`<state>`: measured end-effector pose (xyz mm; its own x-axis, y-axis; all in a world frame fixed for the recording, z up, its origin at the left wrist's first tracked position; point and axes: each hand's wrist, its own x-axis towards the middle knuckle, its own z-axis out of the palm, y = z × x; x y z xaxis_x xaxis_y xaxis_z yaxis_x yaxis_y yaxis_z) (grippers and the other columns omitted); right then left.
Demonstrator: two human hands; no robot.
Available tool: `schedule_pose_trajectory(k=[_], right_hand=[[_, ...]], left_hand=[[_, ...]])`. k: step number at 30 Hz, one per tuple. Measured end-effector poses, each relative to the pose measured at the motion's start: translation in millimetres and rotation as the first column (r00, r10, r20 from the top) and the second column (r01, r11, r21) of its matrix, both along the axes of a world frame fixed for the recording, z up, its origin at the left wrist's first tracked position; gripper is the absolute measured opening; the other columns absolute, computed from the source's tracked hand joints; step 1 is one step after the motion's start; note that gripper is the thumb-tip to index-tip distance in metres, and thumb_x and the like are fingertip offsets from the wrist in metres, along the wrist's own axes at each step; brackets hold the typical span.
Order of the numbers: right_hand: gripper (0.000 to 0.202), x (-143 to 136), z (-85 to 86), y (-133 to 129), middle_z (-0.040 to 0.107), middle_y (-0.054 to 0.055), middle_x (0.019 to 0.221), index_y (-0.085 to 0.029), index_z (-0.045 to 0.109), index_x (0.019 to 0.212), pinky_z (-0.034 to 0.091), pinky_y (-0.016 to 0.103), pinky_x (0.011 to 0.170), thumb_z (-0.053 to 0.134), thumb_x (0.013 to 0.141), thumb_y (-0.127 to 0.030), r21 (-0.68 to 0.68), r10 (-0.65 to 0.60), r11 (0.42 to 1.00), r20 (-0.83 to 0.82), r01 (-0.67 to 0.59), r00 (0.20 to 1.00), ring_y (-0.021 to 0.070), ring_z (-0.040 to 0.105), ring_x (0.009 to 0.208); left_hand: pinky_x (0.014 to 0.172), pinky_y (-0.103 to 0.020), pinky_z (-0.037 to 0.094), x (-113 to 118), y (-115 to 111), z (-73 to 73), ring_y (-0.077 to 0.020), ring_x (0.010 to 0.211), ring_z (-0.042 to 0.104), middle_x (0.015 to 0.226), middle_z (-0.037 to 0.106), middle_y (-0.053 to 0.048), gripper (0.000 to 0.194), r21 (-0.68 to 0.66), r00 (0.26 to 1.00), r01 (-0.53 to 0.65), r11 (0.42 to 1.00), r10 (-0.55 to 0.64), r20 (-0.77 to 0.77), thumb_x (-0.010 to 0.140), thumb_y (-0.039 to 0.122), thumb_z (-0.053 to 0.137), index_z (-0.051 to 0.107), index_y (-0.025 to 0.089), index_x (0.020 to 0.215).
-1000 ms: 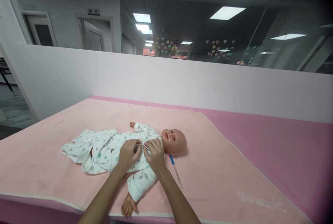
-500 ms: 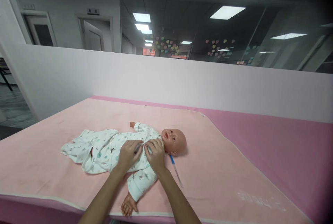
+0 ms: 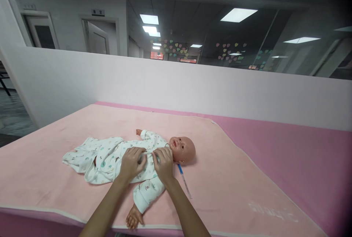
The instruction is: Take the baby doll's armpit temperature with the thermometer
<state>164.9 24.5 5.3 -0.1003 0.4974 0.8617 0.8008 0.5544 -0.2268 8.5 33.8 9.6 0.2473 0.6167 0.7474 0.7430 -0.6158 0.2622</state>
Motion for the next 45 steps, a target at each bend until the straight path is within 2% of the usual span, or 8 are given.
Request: schedule_pose_trajectory(k=[5, 9, 14, 20, 27, 31, 38, 45], right_hand=[[0.009, -0.5, 0.3, 0.1, 0.059, 0.002, 0.076, -0.02, 0.054, 0.077, 0.036, 0.034, 0.078, 0.048, 0.084, -0.018, -0.011, 0.006, 1.0, -0.04, -0.006, 0.999, 0.0168, 0.05, 0.077], [0.011, -1.6, -0.6, 0.5, 0.059, 0.002, 0.075, -0.02, 0.053, 0.075, 0.036, 0.033, 0.076, 0.047, 0.084, -0.017, -0.028, 0.012, 1.0, -0.049, -0.013, 0.999, 0.0164, 0.049, 0.076], [0.012, -2.0, -0.2, 0.4, 0.058, 0.002, 0.074, -0.02, 0.054, 0.075, 0.036, 0.033, 0.074, 0.047, 0.084, -0.018, -0.031, -0.007, 1.0, -0.047, 0.005, 0.999, 0.0165, 0.049, 0.075], [0.011, -1.9, -0.2, 0.4, 0.059, 0.002, 0.074, -0.02, 0.054, 0.075, 0.036, 0.032, 0.074, 0.048, 0.084, -0.018, -0.036, -0.011, 0.999, -0.046, 0.009, 0.999, 0.0166, 0.05, 0.075], [0.011, -2.4, -1.7, 1.0, 0.059, 0.002, 0.075, -0.02, 0.054, 0.075, 0.036, 0.032, 0.074, 0.047, 0.084, -0.018, -0.044, -0.022, 0.999, -0.045, 0.02, 0.999, 0.0166, 0.05, 0.075], [0.01, -2.0, -2.3, 1.4, 0.059, 0.002, 0.076, -0.02, 0.054, 0.076, 0.036, 0.033, 0.074, 0.048, 0.083, -0.017, -0.054, -0.023, 0.998, -0.049, 0.02, 0.999, 0.0171, 0.05, 0.076], [0.011, -1.8, -1.8, 0.9, 0.058, 0.002, 0.075, -0.021, 0.054, 0.075, 0.037, 0.032, 0.073, 0.048, 0.083, -0.017, -0.031, -0.036, 0.999, -0.027, 0.035, 0.999, 0.0167, 0.051, 0.076], [0.011, -2.5, -1.4, -0.4, 0.058, 0.003, 0.077, -0.021, 0.052, 0.076, 0.037, 0.034, 0.076, 0.046, 0.083, -0.016, -0.021, 0.013, 1.0, -0.083, -0.015, 0.996, 0.0179, 0.05, 0.078]], left_hand=[[0.071, -0.033, 0.04, -28.3, 0.8, -6.1, -0.0192, 0.077, 0.056, 0.078, 0.063, -0.003, 0.011, 0.017, 0.997, -0.078, 0.997, 0.078, 0.012, 0.078, 0.02, 0.045, 0.056, 0.02, 0.08], [0.073, -0.032, 0.04, -38.5, -1.8, -8.5, -0.0184, 0.08, 0.056, 0.082, 0.063, -0.003, 0.012, -0.002, 0.998, -0.065, 0.998, 0.065, 0.005, 0.079, 0.02, 0.045, 0.056, 0.021, 0.082], [0.075, -0.031, 0.04, -34.4, -4.0, -8.3, -0.017, 0.08, 0.056, 0.082, 0.063, -0.002, 0.01, 0.007, 0.999, -0.04, 0.999, 0.04, -0.007, 0.08, 0.021, 0.045, 0.055, 0.02, 0.081], [0.071, -0.032, 0.04, -30.8, -2.2, -10.9, -0.0175, 0.076, 0.055, 0.079, 0.062, -0.004, 0.011, 0.018, 0.996, -0.086, 0.996, 0.087, -0.019, 0.082, 0.022, 0.044, 0.055, 0.019, 0.081], [0.073, -0.032, 0.042, -33.8, -1.0, -11.9, -0.0178, 0.081, 0.059, 0.081, 0.068, -0.001, 0.013, 0.084, 0.996, -0.077, 0.994, 0.08, -0.038, 0.08, 0.026, 0.051, 0.064, 0.023, 0.078], [0.073, -0.033, 0.044, -34.5, -0.6, -11.7, -0.0192, 0.082, 0.06, 0.082, 0.069, -0.001, 0.013, 0.064, 0.996, -0.08, 0.995, 0.082, -0.041, 0.078, 0.031, 0.054, 0.065, 0.024, 0.08], [0.071, -0.031, 0.046, -29.9, -0.5, -14.6, -0.0189, 0.078, 0.062, 0.081, 0.068, -0.004, 0.017, 0.043, 0.986, -0.162, 0.986, 0.16, 0.039, 0.081, 0.03, 0.049, 0.063, 0.021, 0.08], [0.072, -0.031, 0.047, -29.2, 1.1, -18.4, -0.0201, 0.082, 0.062, 0.087, 0.069, -0.003, 0.017, 0.014, 0.977, -0.191, 0.982, 0.188, 0.097, 0.08, 0.031, 0.051, 0.061, 0.023, 0.091]])
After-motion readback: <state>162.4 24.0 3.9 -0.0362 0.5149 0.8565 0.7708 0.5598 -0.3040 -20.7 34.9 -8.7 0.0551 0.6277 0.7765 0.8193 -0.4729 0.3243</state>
